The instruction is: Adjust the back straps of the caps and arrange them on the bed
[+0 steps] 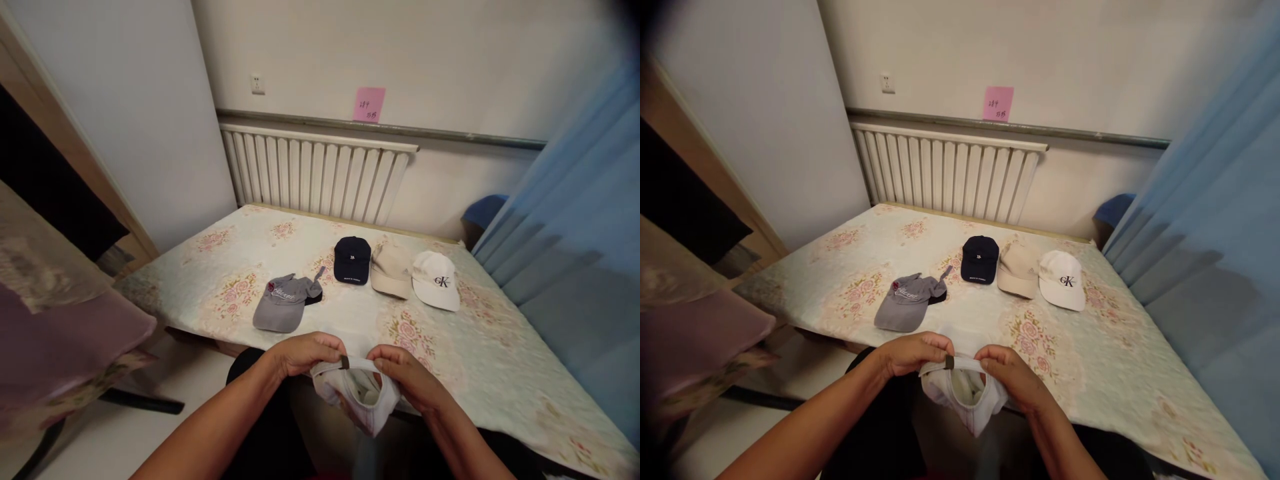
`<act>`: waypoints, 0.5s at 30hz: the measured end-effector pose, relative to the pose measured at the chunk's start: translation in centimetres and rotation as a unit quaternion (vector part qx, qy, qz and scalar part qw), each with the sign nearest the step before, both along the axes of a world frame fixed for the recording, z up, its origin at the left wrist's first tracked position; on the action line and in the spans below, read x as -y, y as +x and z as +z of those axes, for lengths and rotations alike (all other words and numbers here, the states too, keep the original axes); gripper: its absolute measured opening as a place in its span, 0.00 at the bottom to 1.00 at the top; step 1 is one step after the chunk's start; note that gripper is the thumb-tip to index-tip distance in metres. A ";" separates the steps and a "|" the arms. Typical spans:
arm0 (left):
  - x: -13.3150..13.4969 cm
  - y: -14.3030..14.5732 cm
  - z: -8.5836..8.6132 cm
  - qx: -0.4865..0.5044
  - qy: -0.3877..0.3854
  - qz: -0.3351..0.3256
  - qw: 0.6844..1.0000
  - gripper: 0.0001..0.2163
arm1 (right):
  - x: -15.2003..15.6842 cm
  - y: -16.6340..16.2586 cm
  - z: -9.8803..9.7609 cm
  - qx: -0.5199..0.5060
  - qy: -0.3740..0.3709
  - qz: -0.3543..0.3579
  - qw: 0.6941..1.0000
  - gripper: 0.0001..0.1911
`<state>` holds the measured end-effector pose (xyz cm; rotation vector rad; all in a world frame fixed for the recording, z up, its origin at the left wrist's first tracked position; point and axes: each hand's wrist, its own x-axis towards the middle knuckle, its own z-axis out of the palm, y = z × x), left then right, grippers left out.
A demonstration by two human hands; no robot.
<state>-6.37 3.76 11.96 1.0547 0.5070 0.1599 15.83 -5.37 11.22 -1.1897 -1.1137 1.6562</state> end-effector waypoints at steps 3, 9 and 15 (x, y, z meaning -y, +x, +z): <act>0.1 0.0 -0.4 0.015 -0.005 0.007 1.000 0.12 | 0.0 0.0 -0.3 0.011 -0.002 -0.003 1.000 0.13; 0.6 0.2 -0.2 0.022 -0.004 0.033 0.999 0.11 | 0.0 -0.1 -0.9 0.046 -0.004 -0.008 0.999 0.11; 1.1 0.5 0.3 0.011 0.023 0.039 0.999 0.09 | -0.1 -0.7 0.0 0.134 0.014 0.029 0.990 0.10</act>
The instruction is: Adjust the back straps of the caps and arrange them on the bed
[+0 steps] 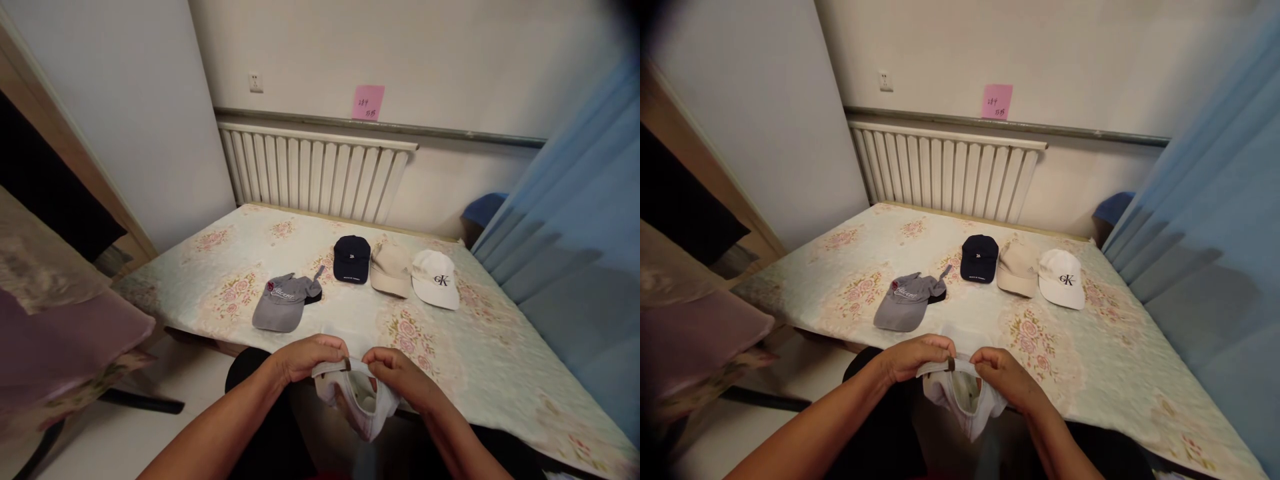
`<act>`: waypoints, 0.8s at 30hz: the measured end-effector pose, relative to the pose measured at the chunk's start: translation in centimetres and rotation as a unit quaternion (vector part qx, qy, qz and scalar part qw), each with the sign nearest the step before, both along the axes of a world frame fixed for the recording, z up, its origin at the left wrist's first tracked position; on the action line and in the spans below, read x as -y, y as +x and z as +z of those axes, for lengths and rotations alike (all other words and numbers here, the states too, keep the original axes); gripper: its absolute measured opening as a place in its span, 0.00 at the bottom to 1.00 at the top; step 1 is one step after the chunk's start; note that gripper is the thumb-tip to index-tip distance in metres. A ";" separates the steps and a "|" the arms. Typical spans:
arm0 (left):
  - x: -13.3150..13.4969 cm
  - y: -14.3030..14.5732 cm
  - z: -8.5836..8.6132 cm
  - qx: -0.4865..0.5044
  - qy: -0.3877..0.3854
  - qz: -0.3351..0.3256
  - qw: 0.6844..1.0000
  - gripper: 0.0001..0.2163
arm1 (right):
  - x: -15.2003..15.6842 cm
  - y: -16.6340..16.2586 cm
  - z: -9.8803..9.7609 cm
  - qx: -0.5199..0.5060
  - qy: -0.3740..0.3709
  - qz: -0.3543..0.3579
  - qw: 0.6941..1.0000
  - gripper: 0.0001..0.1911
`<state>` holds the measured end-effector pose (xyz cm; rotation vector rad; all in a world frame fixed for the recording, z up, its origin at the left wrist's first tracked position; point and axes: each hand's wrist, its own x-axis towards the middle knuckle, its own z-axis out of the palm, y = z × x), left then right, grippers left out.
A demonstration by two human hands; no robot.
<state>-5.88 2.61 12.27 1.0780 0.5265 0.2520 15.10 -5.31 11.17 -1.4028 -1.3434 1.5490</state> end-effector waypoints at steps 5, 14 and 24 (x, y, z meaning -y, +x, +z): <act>0.1 0.1 0.0 0.001 -0.005 -0.014 1.000 0.10 | 0.2 -1.2 2.1 0.004 0.044 0.040 0.998 0.08; 0.4 -0.1 0.3 -0.022 0.047 -0.065 0.997 0.12 | 0.8 -2.6 1.9 -0.001 0.038 0.046 0.998 0.05; 0.2 -0.1 -0.8 -0.074 0.080 -0.093 0.990 0.11 | 0.2 -2.3 0.7 -0.055 0.015 0.031 0.998 0.08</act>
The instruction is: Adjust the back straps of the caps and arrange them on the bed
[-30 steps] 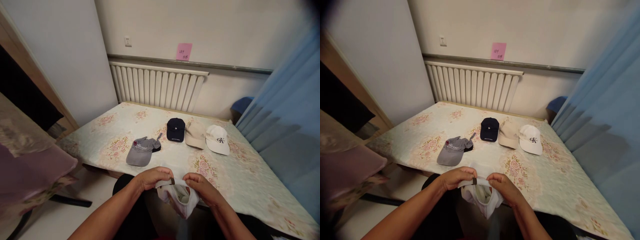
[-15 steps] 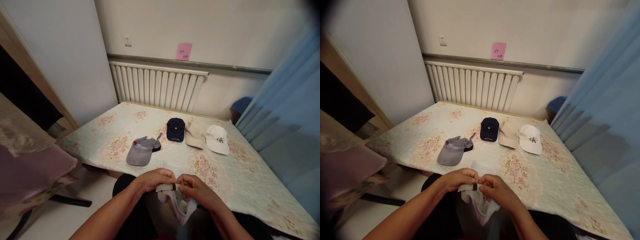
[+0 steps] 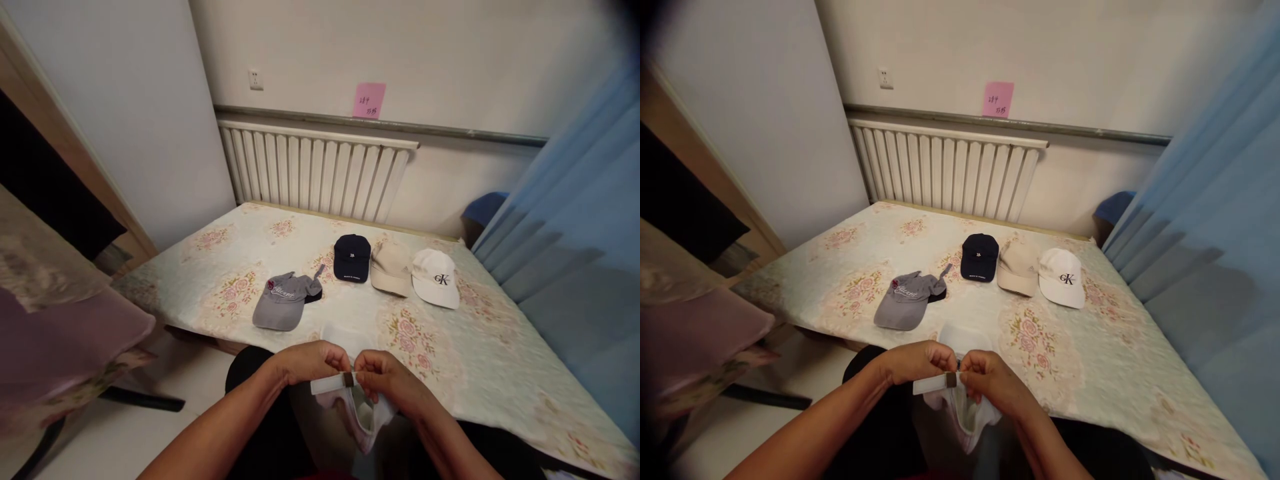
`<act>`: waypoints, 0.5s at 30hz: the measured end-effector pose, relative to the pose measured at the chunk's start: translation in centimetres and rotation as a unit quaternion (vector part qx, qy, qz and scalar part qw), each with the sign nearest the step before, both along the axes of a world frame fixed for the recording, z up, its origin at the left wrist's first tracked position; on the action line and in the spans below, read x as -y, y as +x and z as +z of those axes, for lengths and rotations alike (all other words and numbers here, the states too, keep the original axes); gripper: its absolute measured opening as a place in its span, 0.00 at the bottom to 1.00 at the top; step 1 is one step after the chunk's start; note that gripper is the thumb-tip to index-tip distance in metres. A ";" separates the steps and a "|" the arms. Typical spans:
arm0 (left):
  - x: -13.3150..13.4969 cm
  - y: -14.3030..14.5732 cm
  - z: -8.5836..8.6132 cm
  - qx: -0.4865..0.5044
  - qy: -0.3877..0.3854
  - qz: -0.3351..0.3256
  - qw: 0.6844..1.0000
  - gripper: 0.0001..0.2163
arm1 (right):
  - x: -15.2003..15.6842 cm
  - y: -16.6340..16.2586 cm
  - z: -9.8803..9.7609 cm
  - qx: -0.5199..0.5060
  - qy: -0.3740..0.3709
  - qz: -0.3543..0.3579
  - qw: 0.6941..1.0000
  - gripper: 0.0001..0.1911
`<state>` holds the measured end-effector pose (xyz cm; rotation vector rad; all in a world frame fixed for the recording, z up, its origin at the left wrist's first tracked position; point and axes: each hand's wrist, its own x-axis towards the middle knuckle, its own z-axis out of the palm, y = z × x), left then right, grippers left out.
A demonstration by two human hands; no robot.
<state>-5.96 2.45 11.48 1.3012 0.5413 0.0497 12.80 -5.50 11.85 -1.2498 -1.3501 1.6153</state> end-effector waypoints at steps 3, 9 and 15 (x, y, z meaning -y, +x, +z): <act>0.2 0.3 -0.4 -0.002 0.000 0.028 1.000 0.10 | 0.1 -0.2 0.1 -0.002 -0.001 0.000 1.000 0.08; 0.3 0.6 -0.5 0.025 -0.014 0.059 0.998 0.09 | 0.1 -0.4 0.0 0.048 0.018 -0.040 0.998 0.08; 0.4 0.7 -0.6 0.041 -0.025 0.072 0.996 0.09 | 0.1 -0.4 -0.1 0.032 0.017 -0.054 0.998 0.12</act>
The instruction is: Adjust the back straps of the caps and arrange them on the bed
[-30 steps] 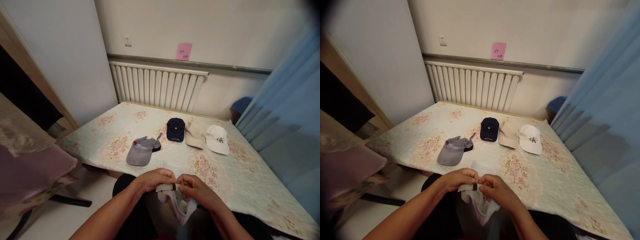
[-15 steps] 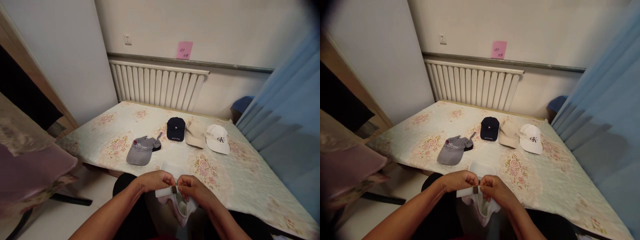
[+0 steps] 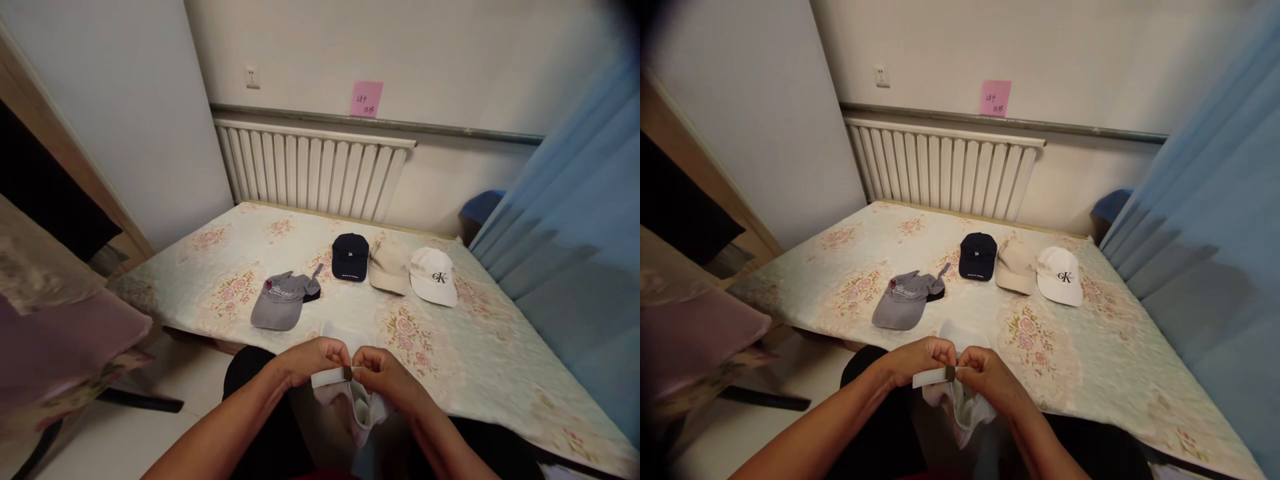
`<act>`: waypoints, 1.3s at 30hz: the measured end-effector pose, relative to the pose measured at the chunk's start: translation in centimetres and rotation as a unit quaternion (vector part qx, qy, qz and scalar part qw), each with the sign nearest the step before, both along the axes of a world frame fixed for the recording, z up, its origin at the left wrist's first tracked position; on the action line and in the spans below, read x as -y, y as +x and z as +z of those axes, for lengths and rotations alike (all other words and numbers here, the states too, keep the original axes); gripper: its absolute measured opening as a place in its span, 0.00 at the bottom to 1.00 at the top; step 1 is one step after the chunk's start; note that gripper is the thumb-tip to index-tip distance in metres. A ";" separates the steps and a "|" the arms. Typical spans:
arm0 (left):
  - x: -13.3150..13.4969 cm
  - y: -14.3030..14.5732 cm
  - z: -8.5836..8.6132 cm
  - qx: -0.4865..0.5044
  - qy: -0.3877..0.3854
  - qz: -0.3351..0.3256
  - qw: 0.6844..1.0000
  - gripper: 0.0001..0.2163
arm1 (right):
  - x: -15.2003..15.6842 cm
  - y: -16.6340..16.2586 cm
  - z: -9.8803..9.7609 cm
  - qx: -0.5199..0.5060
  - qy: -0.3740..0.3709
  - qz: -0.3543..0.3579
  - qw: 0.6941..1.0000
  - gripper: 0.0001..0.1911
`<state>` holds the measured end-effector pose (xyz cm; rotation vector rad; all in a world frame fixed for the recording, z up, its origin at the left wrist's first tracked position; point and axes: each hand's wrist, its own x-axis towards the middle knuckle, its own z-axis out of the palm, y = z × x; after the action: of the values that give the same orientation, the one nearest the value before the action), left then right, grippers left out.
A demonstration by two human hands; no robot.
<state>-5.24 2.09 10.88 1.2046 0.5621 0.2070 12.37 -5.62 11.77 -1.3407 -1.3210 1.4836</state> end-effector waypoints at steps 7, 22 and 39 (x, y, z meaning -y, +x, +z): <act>0.0 0.0 0.1 0.011 -0.001 -0.014 1.000 0.09 | 0.0 -0.1 0.2 -0.008 0.002 0.011 1.000 0.15; -0.4 -0.2 -0.1 0.004 -0.018 -0.004 1.000 0.09 | 0.0 0.0 0.5 -0.040 -0.023 0.017 0.999 0.17; -0.2 1.7 0.9 -0.051 -0.023 0.000 0.998 0.07 | -0.4 1.3 -0.3 0.097 -0.001 0.042 0.994 0.17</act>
<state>-3.54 2.28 11.78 1.1749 0.6530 0.1319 13.69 -5.18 11.44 -1.4771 -1.5132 1.4395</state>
